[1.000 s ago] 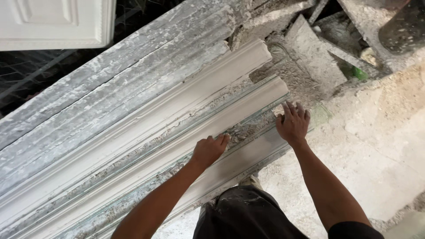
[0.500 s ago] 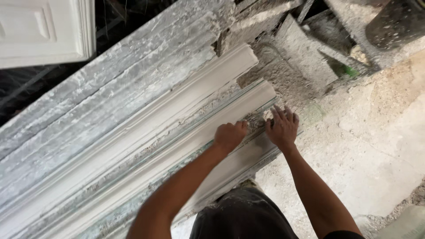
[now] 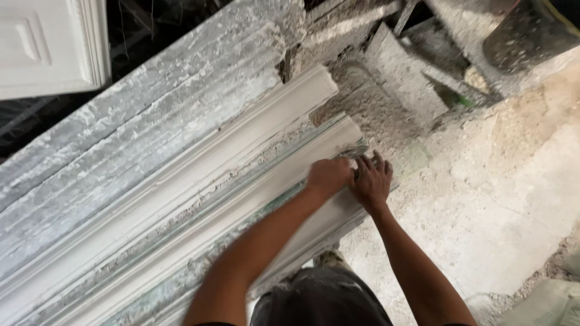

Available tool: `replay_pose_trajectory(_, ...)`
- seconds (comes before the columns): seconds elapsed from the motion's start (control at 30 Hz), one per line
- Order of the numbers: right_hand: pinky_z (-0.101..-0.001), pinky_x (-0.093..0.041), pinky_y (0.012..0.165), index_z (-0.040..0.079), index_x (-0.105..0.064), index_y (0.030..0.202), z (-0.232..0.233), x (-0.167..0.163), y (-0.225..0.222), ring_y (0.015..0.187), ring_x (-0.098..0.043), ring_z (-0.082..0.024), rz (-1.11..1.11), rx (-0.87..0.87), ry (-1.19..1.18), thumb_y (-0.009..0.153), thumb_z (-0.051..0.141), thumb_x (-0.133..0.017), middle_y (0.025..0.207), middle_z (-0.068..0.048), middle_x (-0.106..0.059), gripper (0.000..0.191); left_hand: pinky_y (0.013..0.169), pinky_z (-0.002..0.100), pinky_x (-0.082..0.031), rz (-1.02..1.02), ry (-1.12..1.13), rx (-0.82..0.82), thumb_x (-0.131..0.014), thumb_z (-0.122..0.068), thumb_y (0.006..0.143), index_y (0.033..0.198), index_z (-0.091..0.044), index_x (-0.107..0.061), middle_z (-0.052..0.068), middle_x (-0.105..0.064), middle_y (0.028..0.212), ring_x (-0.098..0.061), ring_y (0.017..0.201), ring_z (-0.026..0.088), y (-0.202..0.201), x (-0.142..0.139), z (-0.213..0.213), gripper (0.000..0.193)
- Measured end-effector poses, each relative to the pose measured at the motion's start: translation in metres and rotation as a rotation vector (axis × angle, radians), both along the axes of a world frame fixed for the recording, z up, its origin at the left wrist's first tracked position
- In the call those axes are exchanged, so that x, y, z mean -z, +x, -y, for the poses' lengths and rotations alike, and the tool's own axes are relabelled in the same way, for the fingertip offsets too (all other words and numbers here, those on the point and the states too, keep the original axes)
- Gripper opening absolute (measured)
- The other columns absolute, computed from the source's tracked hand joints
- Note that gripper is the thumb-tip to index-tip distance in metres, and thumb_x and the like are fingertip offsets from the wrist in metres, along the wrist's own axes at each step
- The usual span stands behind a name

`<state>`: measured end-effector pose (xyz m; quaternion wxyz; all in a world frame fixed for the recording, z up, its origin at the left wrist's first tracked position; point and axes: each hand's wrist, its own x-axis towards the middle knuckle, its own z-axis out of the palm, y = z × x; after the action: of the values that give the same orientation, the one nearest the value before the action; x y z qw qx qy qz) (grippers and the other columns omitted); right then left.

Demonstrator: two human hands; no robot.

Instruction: The person uses a small putty knife to scrape excess plaster and residue from the grooves of long decorative plaster cornice moldings laid on a work table, working along the fluted profiles section by section and brushing debris aside with their hand.

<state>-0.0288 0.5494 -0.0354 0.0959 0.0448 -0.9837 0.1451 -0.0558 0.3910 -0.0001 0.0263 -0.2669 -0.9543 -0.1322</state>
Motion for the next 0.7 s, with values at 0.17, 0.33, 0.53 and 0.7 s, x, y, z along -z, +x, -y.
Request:
replay_pose_trajectory(0.17,-0.0552,-0.025,0.121,0.013,-0.068,0.132,-0.003,-0.002,0.003,0.148,-0.041,-0.031,-0.047,-0.030,-0.058,0.094,0.031,-0.060,0.144,-0.003,-0.063,0.043,0.052,0.042,-0.058,-0.060,-0.070,-0.005,-0.062,-0.015,0.092,0.090,-0.008,-0.068,0.012,-0.072,0.080,-0.074,0.065,0.029,0.006,-0.003,0.011,0.009)
replay_pose_trajectory(0.33,-0.0564,-0.023,0.120,0.014,-0.069,0.129,0.002,-0.003,-0.001,0.147,-0.039,-0.032,0.002,0.013,-0.066,0.092,0.033,-0.061,0.141,-0.003,-0.064,0.043,0.050,0.039,-0.060,-0.029,-0.197,0.071,-0.062,-0.010,0.091,0.103,-0.002,-0.070,0.012,-0.073,0.083,-0.075,0.062,0.026,0.029,-0.009,0.050,0.017)
replay_pose_trajectory(0.53,-0.0554,-0.023,0.118,0.013,-0.070,0.128,-0.005,-0.012,-0.003,0.145,-0.039,-0.031,0.022,-0.008,-0.048,0.087,0.034,-0.063,0.138,-0.007,-0.064,0.047,0.057,0.040,-0.060,-0.055,-0.078,-0.041,-0.065,-0.017,0.089,0.094,-0.008,-0.070,0.011,-0.075,0.087,-0.076,0.072,0.028,-0.037,-0.008,-0.052,0.011)
replay_pose_trajectory(0.7,-0.0530,-0.026,0.124,0.015,-0.074,0.119,-0.001,-0.009,-0.002,0.148,-0.043,-0.029,-0.021,0.032,-0.129,0.093,0.029,-0.060,0.137,-0.001,-0.067,0.033,0.052,0.037,-0.059,0.051,-0.209,-0.003,-0.064,-0.014,0.092,0.101,-0.007,-0.070,0.009,-0.075,0.086,-0.075,0.067,0.025,0.013,-0.012,0.020,0.013)
